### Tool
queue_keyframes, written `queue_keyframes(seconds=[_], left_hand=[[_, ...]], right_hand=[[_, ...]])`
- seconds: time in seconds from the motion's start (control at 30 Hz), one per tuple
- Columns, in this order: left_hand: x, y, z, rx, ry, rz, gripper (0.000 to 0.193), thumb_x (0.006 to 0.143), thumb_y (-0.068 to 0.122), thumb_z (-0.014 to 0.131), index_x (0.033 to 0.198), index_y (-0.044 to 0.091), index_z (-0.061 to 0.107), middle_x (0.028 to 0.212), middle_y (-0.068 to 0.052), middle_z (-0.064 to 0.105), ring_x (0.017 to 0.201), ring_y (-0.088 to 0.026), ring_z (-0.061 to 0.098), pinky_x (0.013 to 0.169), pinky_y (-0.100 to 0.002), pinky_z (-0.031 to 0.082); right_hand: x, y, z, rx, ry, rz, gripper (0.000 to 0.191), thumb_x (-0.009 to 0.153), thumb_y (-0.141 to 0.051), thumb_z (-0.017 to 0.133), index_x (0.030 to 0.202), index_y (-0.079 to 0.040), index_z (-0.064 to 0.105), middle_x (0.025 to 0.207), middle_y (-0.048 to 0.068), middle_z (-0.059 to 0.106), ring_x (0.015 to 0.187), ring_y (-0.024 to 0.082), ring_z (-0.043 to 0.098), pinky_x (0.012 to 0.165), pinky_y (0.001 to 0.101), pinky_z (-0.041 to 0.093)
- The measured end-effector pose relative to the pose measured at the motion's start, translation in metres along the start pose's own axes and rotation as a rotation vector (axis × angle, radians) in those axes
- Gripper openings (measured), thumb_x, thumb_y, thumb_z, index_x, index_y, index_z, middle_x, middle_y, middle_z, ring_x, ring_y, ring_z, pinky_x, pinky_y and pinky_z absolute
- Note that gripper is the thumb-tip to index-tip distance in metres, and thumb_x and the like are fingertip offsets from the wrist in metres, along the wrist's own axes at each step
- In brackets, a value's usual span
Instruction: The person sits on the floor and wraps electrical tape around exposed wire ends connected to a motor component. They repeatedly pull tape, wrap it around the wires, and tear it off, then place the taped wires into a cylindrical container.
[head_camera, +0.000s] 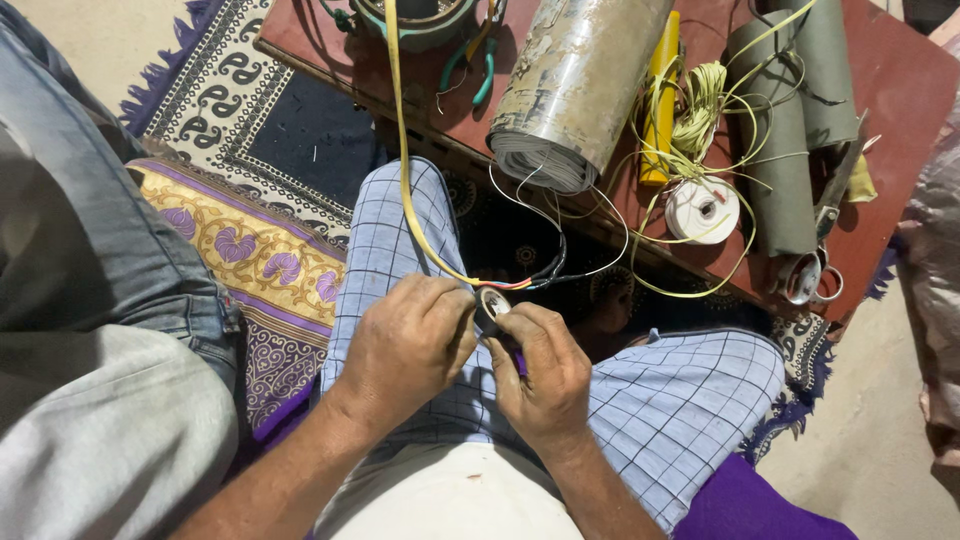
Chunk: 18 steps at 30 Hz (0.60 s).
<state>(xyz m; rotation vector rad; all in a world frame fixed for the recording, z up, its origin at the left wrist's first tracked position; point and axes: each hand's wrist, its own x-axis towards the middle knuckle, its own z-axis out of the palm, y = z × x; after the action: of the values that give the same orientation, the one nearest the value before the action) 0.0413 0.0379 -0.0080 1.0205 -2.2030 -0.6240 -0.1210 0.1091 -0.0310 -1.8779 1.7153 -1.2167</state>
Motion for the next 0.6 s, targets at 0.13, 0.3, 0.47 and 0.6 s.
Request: queue_keyframes(seconds=[0.13,0.3,0.47,0.6], left_hand=[[-0.006,-0.007,0.01,0.056,-0.006,0.018,0.021,0.081,0.013,0.076,0.093,0.001,0.063,0.087,-0.013,0.064,0.079,-0.031,0.063,0.069,-0.041,0.053],[-0.011,-0.024,0.031,-0.737,0.02,-0.527,0.015,0.097,0.014,0.068,0.095,-0.001,0.066,0.083,-0.007,0.064,0.075,-0.017,0.059,0.067,-0.032,0.049],[-0.013,-0.023,0.031,-0.983,0.006,-0.651,0.017,0.097,0.012,0.067,0.103,-0.003,0.07,0.089,-0.005,0.074,0.081,-0.01,0.07,0.074,-0.028,0.059],[-0.013,-0.012,0.015,-0.472,0.066,-0.224,0.019,0.092,0.006,0.073,0.11,0.001,0.071,0.099,-0.01,0.075,0.09,-0.02,0.073,0.079,-0.031,0.059]], right_hand=[[-0.001,0.0,-0.002,-0.007,0.007,-0.031,0.031,0.084,0.002,0.079,0.111,0.0,0.065,0.108,0.013,0.068,0.088,0.02,0.073,0.071,0.0279,0.063],[0.001,-0.001,-0.005,0.066,0.014,0.028,0.031,0.083,0.003,0.079,0.11,0.001,0.065,0.107,0.013,0.067,0.087,0.02,0.073,0.071,0.0281,0.061],[0.003,0.002,-0.003,0.087,0.021,0.025,0.03,0.085,0.002,0.079,0.111,0.0,0.064,0.109,0.013,0.067,0.09,0.019,0.074,0.074,0.0269,0.063],[0.001,0.004,-0.002,0.09,0.0,0.057,0.03,0.084,0.002,0.079,0.11,0.001,0.065,0.107,0.013,0.067,0.085,0.018,0.073,0.069,0.0263,0.062]])
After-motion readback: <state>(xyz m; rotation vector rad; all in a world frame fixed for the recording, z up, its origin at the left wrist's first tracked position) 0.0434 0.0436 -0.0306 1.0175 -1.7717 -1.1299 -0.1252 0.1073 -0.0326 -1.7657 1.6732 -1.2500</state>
